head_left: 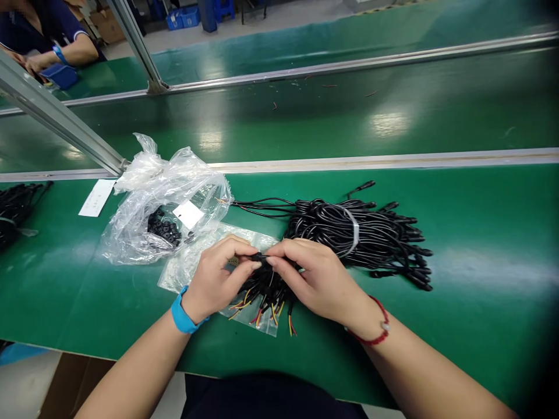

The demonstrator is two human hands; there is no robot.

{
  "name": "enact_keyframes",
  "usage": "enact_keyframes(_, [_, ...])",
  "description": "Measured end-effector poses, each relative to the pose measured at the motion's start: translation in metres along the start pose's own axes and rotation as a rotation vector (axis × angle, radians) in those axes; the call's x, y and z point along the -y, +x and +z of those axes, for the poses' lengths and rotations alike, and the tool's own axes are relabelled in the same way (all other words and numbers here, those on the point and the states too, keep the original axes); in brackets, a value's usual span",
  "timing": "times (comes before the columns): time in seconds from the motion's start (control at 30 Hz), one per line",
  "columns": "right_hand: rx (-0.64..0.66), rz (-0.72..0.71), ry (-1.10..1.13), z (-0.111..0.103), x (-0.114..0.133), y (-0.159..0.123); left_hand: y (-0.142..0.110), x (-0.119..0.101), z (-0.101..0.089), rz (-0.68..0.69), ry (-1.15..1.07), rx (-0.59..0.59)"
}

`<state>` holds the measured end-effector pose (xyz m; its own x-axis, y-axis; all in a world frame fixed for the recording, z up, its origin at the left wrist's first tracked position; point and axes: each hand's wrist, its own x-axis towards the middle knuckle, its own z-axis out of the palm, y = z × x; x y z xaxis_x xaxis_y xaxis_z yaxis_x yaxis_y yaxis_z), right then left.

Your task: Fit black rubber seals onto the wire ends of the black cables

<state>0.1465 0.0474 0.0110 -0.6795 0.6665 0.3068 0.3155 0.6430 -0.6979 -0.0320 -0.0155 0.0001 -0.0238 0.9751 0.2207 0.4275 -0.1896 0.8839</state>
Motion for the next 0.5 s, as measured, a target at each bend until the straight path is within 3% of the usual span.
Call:
enact_keyframes(0.17, [0.09,0.002,-0.04,0.006,-0.005,-0.001,0.004,0.001,0.002,0.04,0.026,0.064])
enact_keyframes(0.3, [0.133,-0.026,-0.137,0.012,-0.01,-0.002,0.007,0.005,0.001,-0.023,0.042,0.156])
enact_keyframes(0.5, [0.041,-0.125,-0.185,0.006,-0.007,0.0,0.002,0.007,-0.008,-0.129,-0.093,0.164])
